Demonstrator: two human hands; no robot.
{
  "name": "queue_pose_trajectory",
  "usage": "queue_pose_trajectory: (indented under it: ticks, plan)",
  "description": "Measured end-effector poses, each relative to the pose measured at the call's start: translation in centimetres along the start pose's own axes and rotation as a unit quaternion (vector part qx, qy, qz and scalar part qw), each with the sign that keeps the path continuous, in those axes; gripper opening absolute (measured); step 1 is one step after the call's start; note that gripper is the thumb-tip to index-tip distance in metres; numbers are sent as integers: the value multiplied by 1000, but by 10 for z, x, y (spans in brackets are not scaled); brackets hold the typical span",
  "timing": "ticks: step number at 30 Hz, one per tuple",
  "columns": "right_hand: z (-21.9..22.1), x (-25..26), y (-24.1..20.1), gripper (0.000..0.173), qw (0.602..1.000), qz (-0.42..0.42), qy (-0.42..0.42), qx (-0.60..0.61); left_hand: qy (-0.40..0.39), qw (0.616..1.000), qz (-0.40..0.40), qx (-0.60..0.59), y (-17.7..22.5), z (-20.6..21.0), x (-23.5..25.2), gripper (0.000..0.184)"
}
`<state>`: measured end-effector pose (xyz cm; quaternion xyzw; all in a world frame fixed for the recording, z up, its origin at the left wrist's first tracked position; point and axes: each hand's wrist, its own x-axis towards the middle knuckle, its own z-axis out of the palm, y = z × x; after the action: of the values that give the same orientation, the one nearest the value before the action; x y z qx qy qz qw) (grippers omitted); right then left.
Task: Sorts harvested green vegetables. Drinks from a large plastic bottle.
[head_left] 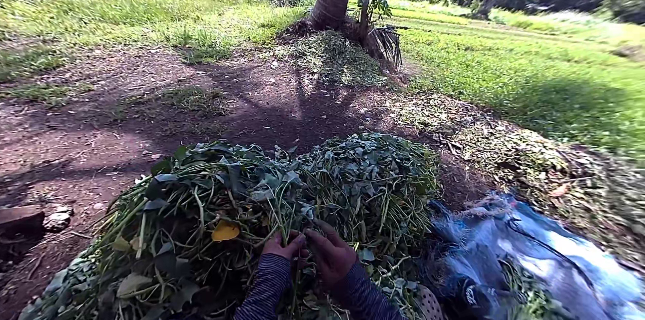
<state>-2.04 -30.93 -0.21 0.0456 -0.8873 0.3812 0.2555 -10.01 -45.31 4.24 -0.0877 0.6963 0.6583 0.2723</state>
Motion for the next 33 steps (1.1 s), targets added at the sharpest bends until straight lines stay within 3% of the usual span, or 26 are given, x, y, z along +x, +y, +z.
queue_pose_trajectory:
  ticks: [3, 8, 10, 12, 14, 16, 19, 21, 23, 26, 29, 31, 33]
  plan:
    - [8, 25, 6, 31, 1000, -1, -11, 6, -28, 999, 18, 42, -13, 1, 2, 25]
    - [9, 25, 8, 17, 999, 32, -22, 4, -39, 997, -27, 55, -10, -1, -2, 21]
    - [1, 27, 5, 23, 986, 141, -78, 49, -57, 995, -49, 70, -6, 1, -3, 21]
    - [-9, 35, 20, 32, 928, 328, -114, 138, -62, 995, -62, 43, -4, 2, -5, 21]
    - [-20, 42, 63, 41, 864, 464, -124, 153, -23, 998, -58, -16, 0, 1, -5, 24]
    - [-29, 47, 117, 48, 835, 536, -107, 64, 36, 995, -46, -79, 10, -3, 2, 31]
    - [-32, 51, 169, 38, 810, 576, -86, -63, 96, 987, -12, -127, 12, -15, 21, 30]
    - [-25, 51, 185, 48, 794, 581, -164, -72, 94, 981, 11, -168, 7, -21, 36, 15]
    - [-16, 45, 200, 52, 798, 554, -218, -94, 75, 977, 4, -201, 7, -20, 43, 13]
    - [-26, 49, 195, 46, 847, 494, -167, -107, 37, 976, -25, -212, 15, -16, 47, 22]
    - [-54, 61, 164, 44, 900, 425, -96, -23, 55, 976, -34, -207, 23, -5, 47, 20]
    - [-69, 63, 129, 42, 916, 392, -72, 57, 35, 975, -26, -216, 24, -1, 47, 18]
    - [-79, 60, 88, 40, 910, 380, -108, 125, 3, 978, -14, -206, 25, 3, 46, 19]
